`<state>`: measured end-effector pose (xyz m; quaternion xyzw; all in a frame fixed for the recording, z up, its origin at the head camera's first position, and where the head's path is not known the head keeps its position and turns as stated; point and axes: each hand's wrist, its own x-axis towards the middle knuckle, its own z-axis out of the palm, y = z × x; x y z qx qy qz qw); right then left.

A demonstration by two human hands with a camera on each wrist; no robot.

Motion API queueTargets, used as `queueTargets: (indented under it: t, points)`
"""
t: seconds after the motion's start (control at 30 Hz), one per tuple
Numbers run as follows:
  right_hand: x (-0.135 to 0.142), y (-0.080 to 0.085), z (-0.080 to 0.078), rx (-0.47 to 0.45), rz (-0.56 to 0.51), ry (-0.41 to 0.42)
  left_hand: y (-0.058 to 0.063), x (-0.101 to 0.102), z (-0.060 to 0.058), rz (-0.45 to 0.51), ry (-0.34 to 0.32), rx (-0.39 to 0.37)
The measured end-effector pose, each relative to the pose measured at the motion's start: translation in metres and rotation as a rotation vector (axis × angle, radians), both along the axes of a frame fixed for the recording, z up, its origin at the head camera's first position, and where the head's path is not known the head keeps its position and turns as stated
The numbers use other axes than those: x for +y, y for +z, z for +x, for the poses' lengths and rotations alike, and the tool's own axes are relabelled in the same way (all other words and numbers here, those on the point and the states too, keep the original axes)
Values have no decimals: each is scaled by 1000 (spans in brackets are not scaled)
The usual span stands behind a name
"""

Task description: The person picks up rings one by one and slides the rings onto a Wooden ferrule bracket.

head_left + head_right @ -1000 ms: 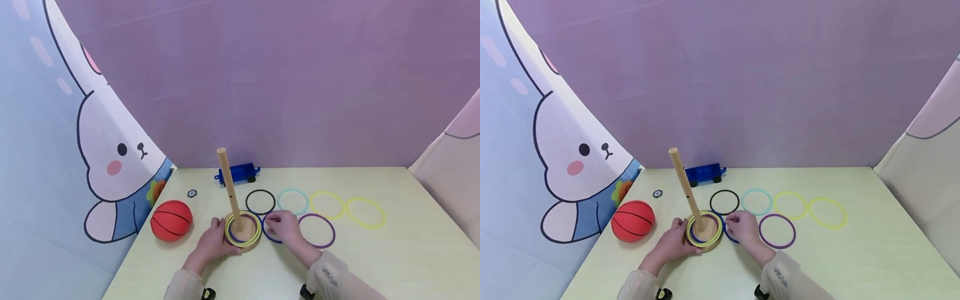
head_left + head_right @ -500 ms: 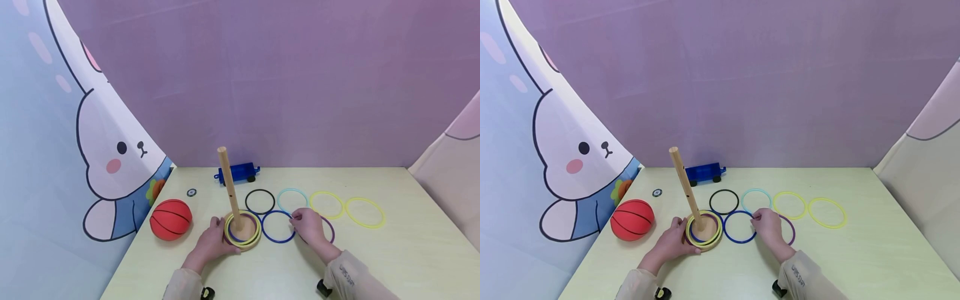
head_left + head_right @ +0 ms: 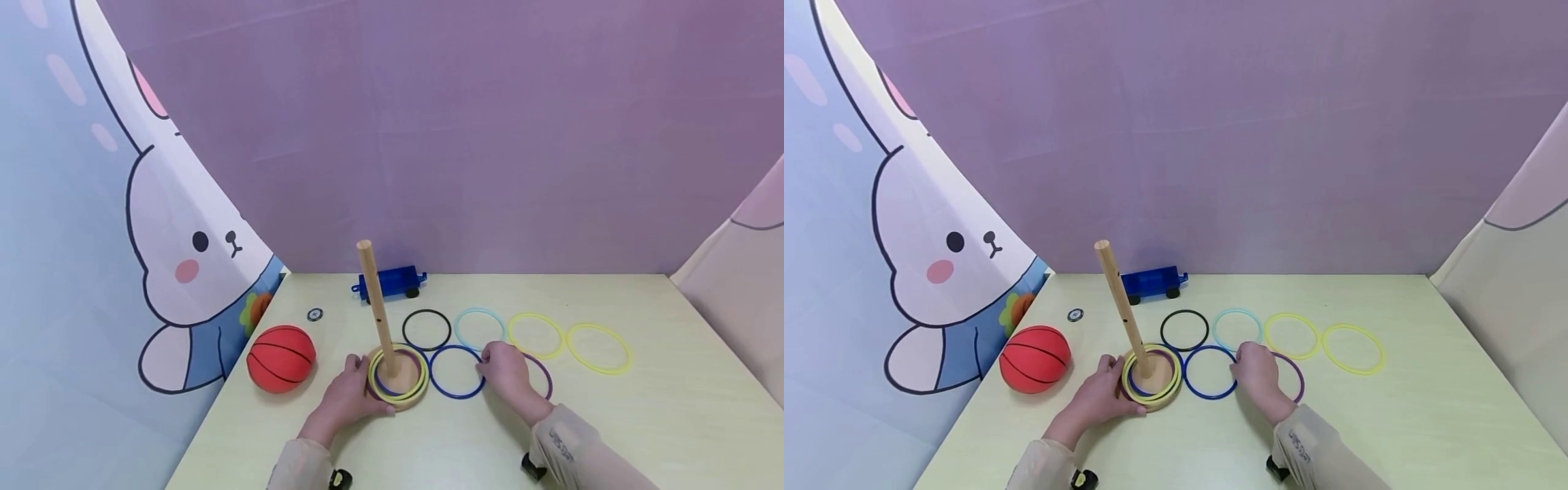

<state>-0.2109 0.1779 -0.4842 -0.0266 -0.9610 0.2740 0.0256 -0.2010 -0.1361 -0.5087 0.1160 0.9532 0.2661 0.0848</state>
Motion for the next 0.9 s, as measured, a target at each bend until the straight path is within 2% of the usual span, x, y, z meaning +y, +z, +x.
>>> queueTargets:
  t: [0.2, 0.5, 0.67, 0.9]
  points:
    - [-1, 1, -3, -23, 58, -4, 1, 1, 0, 1, 3, -6]
    - [-3, 1, -3, -52, 63, -1, 1, 1, 0, -2, -2, -4]
    - [0, 5, 1, -64, 11, 10, 1, 1, 0, 5, 4, -6]
    - [8, 11, 9, 8, -111, 41, 0, 0, 1, 4, -3, 2]
